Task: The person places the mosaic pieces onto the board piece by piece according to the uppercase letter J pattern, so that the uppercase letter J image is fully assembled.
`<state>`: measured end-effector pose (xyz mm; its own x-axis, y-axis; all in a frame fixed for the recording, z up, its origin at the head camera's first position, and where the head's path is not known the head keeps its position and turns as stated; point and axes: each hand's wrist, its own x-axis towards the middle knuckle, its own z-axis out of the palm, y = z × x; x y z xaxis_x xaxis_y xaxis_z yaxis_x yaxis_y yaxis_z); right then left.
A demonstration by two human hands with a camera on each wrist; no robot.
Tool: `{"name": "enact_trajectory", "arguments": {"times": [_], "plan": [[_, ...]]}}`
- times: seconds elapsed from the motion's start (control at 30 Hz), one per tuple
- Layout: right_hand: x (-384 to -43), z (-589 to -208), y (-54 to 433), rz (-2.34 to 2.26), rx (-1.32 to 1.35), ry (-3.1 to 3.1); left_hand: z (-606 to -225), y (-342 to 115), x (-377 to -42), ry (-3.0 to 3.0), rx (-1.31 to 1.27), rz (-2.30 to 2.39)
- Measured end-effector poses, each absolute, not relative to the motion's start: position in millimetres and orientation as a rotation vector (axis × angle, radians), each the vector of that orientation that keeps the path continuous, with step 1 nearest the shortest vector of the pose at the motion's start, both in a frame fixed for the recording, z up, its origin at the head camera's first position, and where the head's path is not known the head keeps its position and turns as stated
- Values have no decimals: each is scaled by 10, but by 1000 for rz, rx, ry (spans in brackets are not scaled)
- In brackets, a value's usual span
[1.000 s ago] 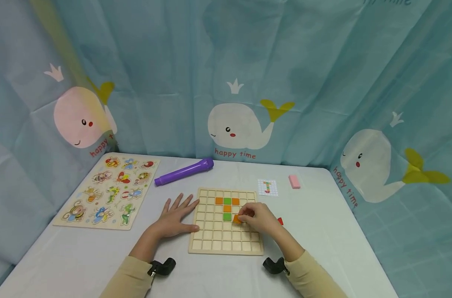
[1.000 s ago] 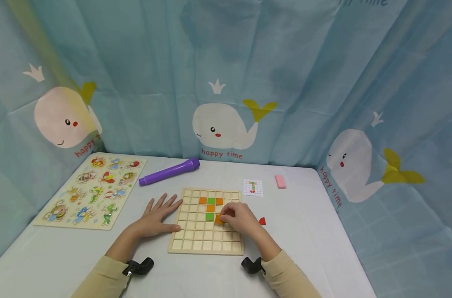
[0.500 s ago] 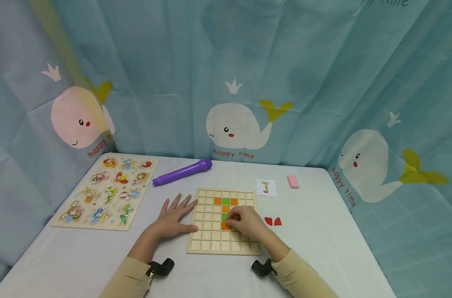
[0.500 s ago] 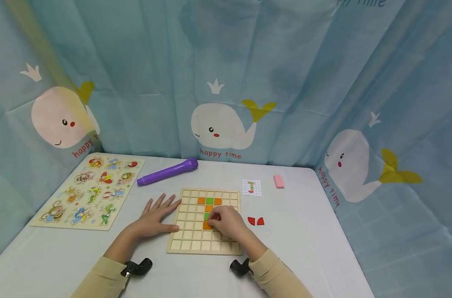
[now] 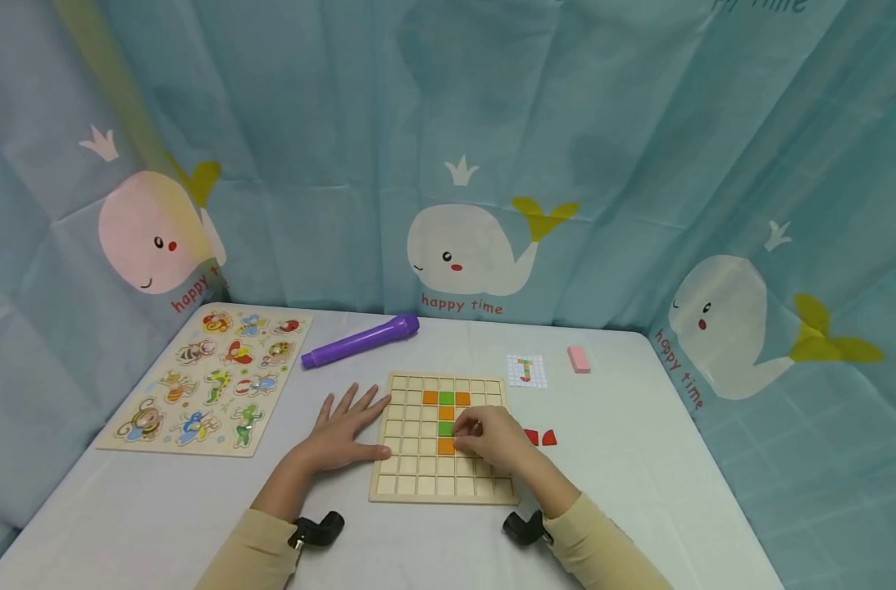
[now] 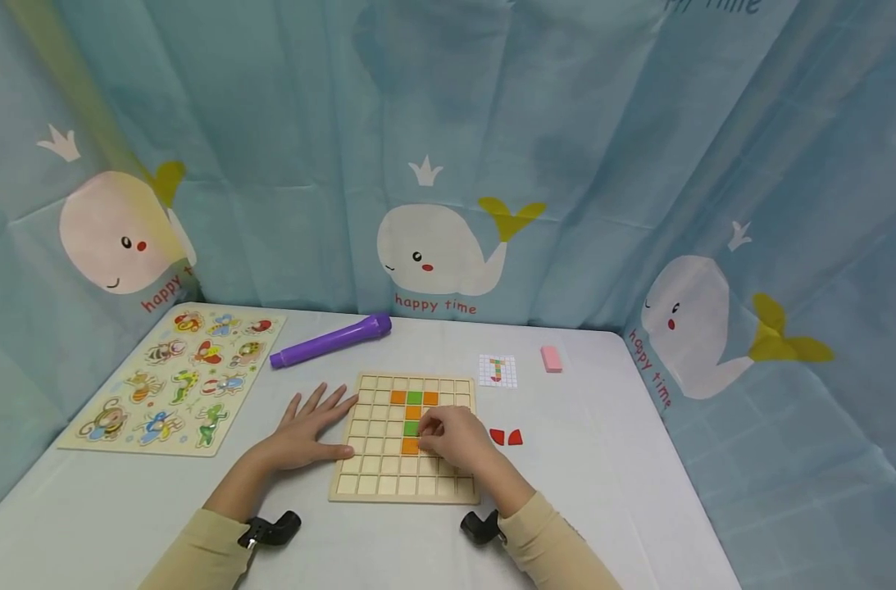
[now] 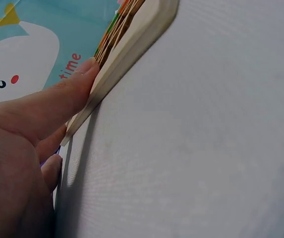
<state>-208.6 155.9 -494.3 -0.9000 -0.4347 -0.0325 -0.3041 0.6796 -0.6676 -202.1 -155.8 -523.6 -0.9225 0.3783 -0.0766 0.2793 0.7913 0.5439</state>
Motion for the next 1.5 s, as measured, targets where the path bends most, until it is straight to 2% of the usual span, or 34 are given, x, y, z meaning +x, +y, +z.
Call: {"name": "enact_trajectory", "arguments": {"times": [0.47,0.77,1.17,1.5], "plan": [[-2098,-4774,2093,-1080,-354,2759,-5242,-1550,-2035,2798,531,804],[-2089,-4819,2419,-1044,-232,2798,-5247,-1565,-2038,2796,533,815],[-2128,-4873,2906,-936,-181,2791,-5271,-1555,-2035,2791,517,819],[-2148,-4934,2938,-915,-208,2768,-5245,-1549,-2018,2793,503,819]]}}
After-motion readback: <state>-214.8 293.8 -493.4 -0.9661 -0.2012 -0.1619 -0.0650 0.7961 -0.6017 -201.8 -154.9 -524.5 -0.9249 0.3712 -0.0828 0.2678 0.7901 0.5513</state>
